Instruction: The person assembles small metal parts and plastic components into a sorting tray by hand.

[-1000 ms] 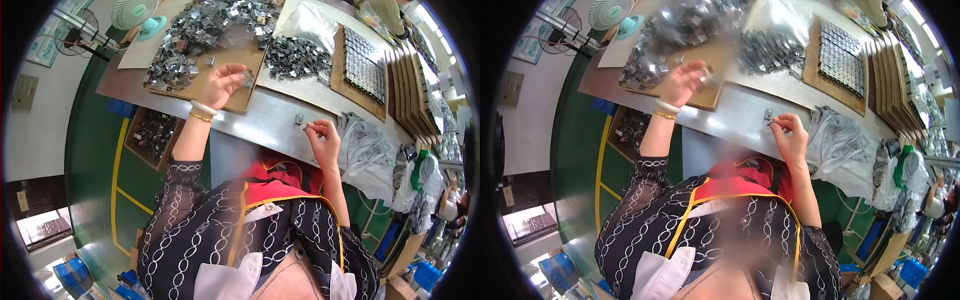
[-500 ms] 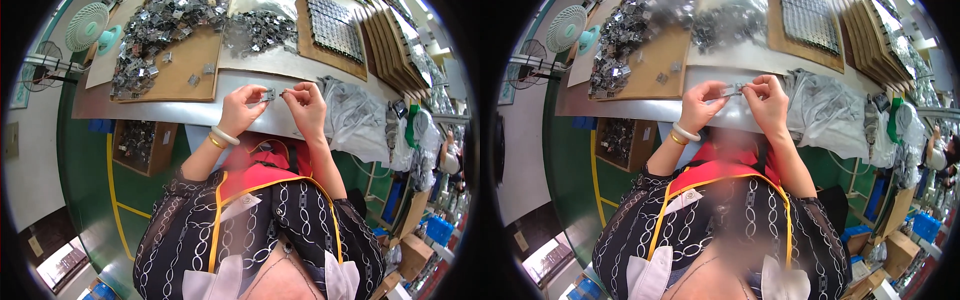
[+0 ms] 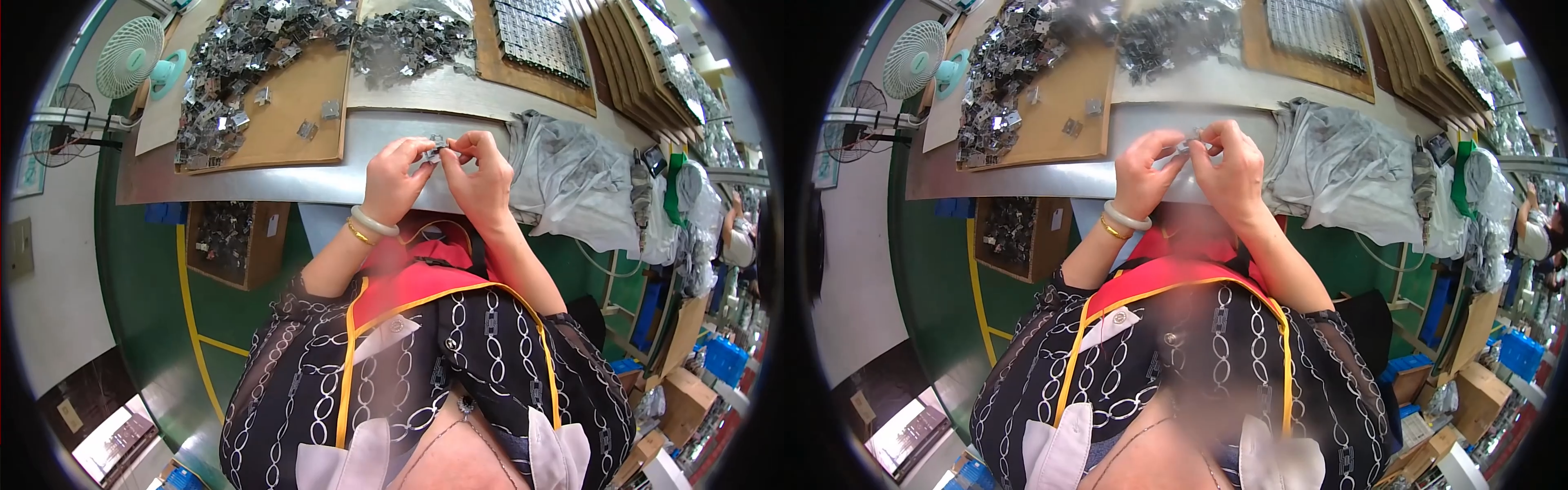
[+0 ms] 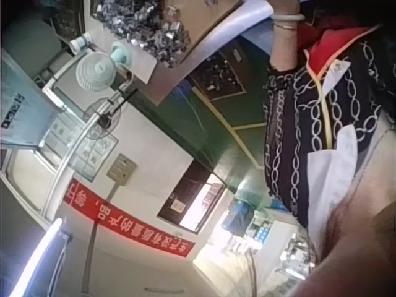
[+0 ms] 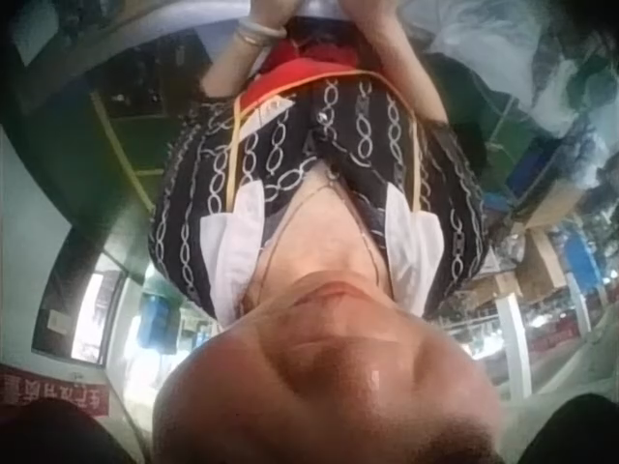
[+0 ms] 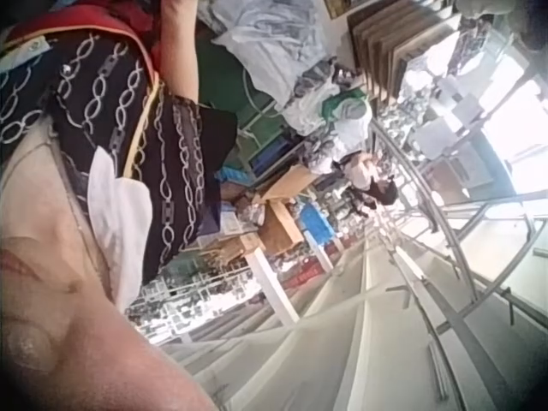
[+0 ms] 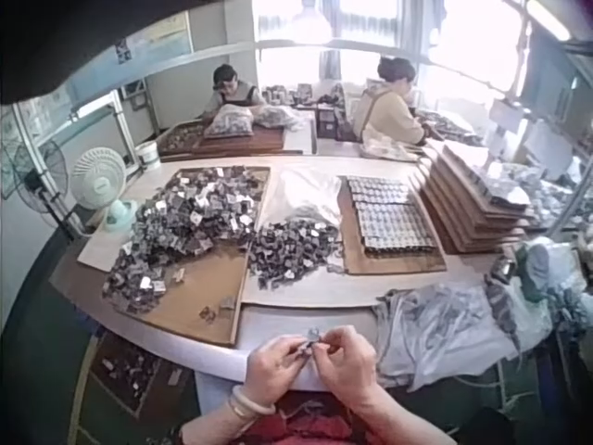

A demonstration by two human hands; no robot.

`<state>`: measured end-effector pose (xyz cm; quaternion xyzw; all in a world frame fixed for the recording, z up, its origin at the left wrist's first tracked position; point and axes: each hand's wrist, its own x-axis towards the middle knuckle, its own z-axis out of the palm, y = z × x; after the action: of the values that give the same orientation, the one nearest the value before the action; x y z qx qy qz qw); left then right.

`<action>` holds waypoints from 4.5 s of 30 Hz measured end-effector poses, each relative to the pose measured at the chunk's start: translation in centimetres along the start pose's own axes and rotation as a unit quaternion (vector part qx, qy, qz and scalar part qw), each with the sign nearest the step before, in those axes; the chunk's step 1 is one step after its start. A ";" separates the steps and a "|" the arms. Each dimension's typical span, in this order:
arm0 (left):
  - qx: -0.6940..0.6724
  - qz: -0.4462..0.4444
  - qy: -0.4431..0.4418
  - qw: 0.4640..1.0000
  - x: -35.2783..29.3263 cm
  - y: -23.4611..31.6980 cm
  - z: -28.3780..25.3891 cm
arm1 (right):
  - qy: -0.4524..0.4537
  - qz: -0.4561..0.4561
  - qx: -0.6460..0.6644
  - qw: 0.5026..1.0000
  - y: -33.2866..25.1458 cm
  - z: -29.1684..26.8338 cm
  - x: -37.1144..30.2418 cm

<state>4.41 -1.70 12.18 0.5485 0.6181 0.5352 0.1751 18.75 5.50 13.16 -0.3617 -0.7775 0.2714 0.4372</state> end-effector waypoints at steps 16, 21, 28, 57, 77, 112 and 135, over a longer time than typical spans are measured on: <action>0.026 0.037 0.048 0.998 0.0 -0.4 1.4 | -0.072 0.001 -0.077 0.994 -0.3 -1.0 1.4; 0.039 0.042 0.050 0.997 -0.2 -0.6 1.6 | -0.080 0.008 -0.085 0.993 -0.6 -1.0 1.5; 0.017 0.034 0.061 0.997 -0.3 -0.3 1.9 | -0.103 0.014 -0.074 0.992 -0.5 -1.3 2.0; 0.007 0.212 -0.031 0.977 -3.9 -0.2 -0.1 | -0.245 0.216 0.242 0.913 4.1 -1.8 -5.0; 0.203 -0.040 -0.125 0.970 2.2 -8.7 1.2 | -0.224 0.092 -0.040 0.969 7.8 1.4 -0.3; -0.153 -0.112 -0.093 0.977 5.2 -4.3 1.4 | -0.406 0.228 0.127 0.876 8.7 -2.5 10.8; -0.493 -0.255 -0.075 0.829 4.0 -5.1 2.5 | -0.107 0.434 0.334 0.829 4.4 0.7 4.9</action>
<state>2.57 3.86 8.38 0.2507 0.3752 0.6623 0.5981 17.85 11.99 11.98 -0.4623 -0.4439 0.7139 0.2821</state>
